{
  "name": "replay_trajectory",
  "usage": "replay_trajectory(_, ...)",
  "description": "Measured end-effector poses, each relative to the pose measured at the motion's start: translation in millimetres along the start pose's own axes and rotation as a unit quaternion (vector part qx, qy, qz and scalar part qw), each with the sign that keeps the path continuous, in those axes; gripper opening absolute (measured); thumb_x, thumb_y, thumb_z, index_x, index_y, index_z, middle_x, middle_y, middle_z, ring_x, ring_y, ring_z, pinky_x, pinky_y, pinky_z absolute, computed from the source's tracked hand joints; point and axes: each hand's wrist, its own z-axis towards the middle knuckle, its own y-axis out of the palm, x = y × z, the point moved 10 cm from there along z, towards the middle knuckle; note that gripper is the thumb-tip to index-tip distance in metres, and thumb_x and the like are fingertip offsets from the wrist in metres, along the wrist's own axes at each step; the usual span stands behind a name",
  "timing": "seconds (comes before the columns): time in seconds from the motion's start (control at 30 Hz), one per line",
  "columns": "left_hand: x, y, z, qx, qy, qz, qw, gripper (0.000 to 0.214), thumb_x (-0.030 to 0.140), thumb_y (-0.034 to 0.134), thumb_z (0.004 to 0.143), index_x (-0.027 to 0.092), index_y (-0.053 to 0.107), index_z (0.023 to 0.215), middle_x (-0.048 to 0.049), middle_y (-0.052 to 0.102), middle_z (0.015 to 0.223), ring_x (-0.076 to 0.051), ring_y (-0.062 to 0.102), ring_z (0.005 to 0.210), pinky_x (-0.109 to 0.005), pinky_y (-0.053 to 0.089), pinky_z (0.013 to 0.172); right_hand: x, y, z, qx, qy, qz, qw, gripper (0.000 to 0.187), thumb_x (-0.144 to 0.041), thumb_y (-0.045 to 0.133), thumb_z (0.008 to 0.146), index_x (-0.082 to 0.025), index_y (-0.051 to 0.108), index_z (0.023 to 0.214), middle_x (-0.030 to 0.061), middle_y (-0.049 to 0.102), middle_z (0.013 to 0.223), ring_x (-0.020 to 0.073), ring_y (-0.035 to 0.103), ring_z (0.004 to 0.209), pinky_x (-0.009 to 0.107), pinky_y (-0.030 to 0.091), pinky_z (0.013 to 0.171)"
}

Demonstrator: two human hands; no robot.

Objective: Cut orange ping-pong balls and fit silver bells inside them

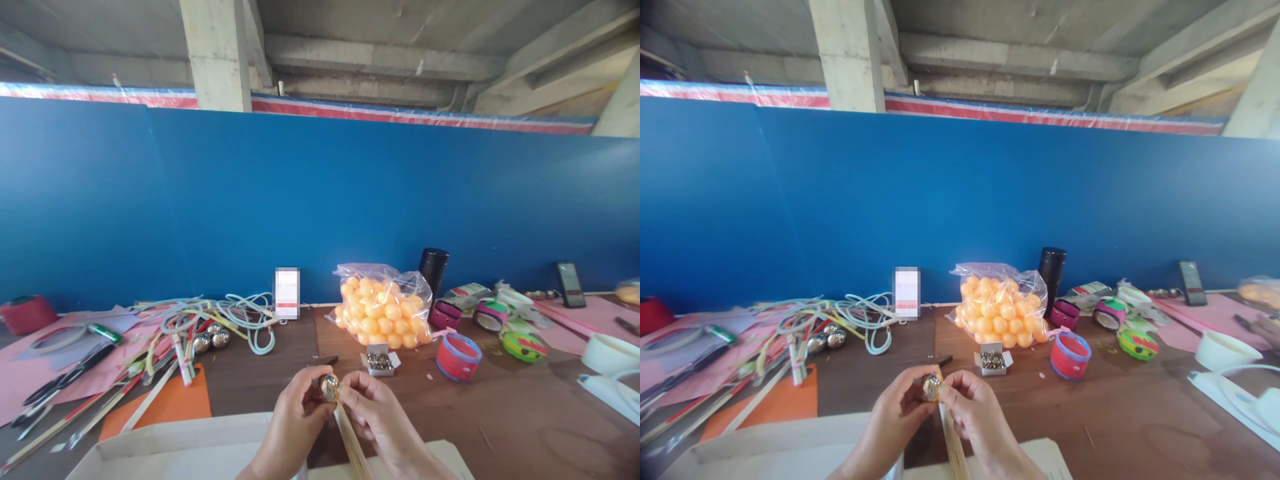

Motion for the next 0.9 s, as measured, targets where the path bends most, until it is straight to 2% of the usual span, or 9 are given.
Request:
replay_trajectory(0.7, 4.0, -2.1, 0.3, 0.01, 0.033, 0.056, 0.998, 0.042, 0.005, 0.057, 0.066, 0.022, 0.063, 0.104, -0.0066, 0.066, 0.103, -0.019, 0.062, 0.092, -0.03, 0.049, 0.082, 9.9, -6.3, 6.9, 0.007, -0.004, -0.044, 0.999, 0.038, -0.052, 0.069, 0.069, -0.019, 0.05, 0.069, -0.013, 0.036, 0.04, 0.0021, 0.021, 0.034, 0.016, 0.018, 0.033)
replay_trajectory(0.9, 4.7, -1.9, 0.0, 0.01, 0.036, 0.071, 0.997, 0.042, 0.005, 0.057, 0.066, 0.024, 0.063, 0.103, -0.0054, 0.066, 0.102, -0.019, 0.062, 0.09, -0.029, 0.049, 0.079, 10.9, -6.9, 8.8, 0.011, -0.007, -0.052, 0.999, 0.039, -0.053, 0.069, 0.069, -0.019, 0.049, 0.069, -0.0135, 0.035, 0.039, 0.0021, 0.022, 0.034, 0.016, 0.018, 0.034)
